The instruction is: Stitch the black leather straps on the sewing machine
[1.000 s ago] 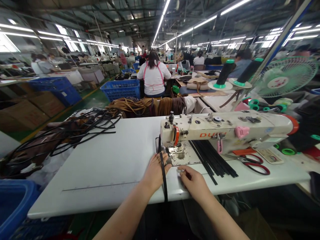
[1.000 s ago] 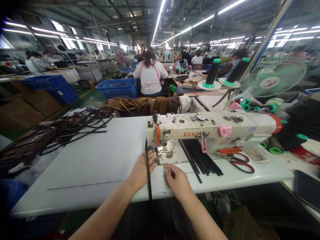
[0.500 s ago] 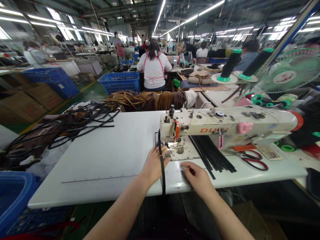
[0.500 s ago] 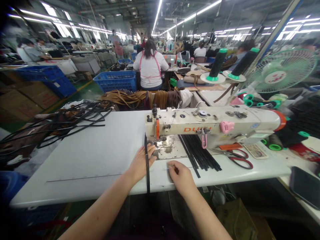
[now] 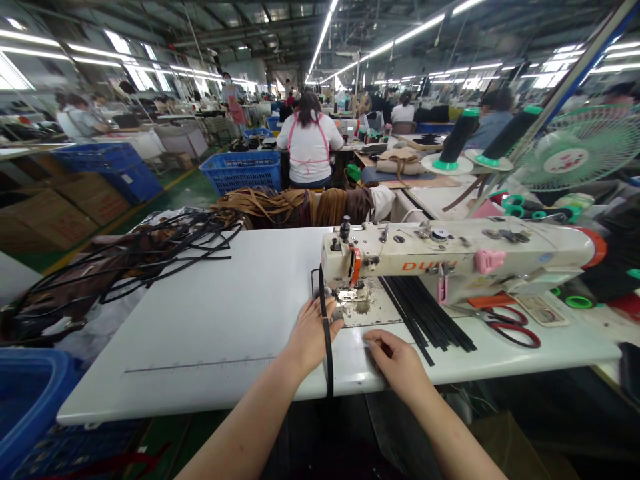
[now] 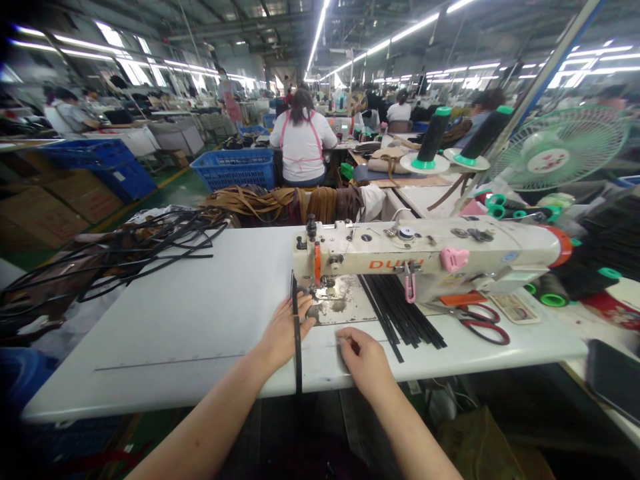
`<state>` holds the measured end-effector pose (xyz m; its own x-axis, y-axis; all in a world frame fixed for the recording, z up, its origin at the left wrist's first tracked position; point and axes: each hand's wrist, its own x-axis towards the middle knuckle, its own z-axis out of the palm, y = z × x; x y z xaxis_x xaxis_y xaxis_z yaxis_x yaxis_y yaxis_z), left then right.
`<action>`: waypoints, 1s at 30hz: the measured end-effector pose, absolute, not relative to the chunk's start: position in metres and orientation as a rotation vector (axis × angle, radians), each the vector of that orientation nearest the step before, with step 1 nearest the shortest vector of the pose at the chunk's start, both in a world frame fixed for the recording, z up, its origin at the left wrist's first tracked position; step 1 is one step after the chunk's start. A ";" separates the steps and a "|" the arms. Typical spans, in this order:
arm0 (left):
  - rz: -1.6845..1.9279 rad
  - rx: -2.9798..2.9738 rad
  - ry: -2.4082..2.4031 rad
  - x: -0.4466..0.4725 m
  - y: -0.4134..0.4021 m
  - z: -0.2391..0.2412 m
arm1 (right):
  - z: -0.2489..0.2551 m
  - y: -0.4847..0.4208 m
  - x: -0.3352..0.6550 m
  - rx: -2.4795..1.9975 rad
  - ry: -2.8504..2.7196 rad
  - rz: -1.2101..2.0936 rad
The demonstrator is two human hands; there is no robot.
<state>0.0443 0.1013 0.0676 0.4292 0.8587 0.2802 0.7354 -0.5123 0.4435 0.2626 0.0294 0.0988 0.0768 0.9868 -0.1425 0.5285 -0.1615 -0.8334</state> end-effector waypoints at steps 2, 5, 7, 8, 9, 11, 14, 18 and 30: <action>0.714 2.444 1.391 0.045 0.101 0.066 | 0.097 0.030 0.263 -1.757 -1.484 0.993; 0.745 2.465 1.400 0.048 0.100 0.061 | 0.092 0.032 0.266 -1.747 -1.456 0.990; 0.783 2.464 1.410 0.050 0.101 0.057 | 0.090 0.036 0.269 -1.727 -1.468 0.960; 0.805 2.461 1.409 0.050 0.102 0.055 | 0.089 0.037 0.271 -1.714 -1.483 0.938; 0.824 2.459 1.403 0.051 0.102 0.054 | 0.089 0.039 0.272 -1.705 -1.495 0.911; 0.864 2.442 1.388 0.051 0.102 0.053 | 0.089 0.041 0.274 -1.700 -1.508 0.867; 0.939 2.373 1.355 0.049 0.101 0.056 | 0.086 0.041 0.274 -1.710 -1.490 0.801; 1.002 2.266 1.316 0.048 0.101 0.063 | 0.079 0.039 0.277 -1.736 -1.551 0.720; 1.048 1.990 1.168 0.049 0.097 0.087 | 0.067 0.092 0.343 -1.841 -1.988 -0.544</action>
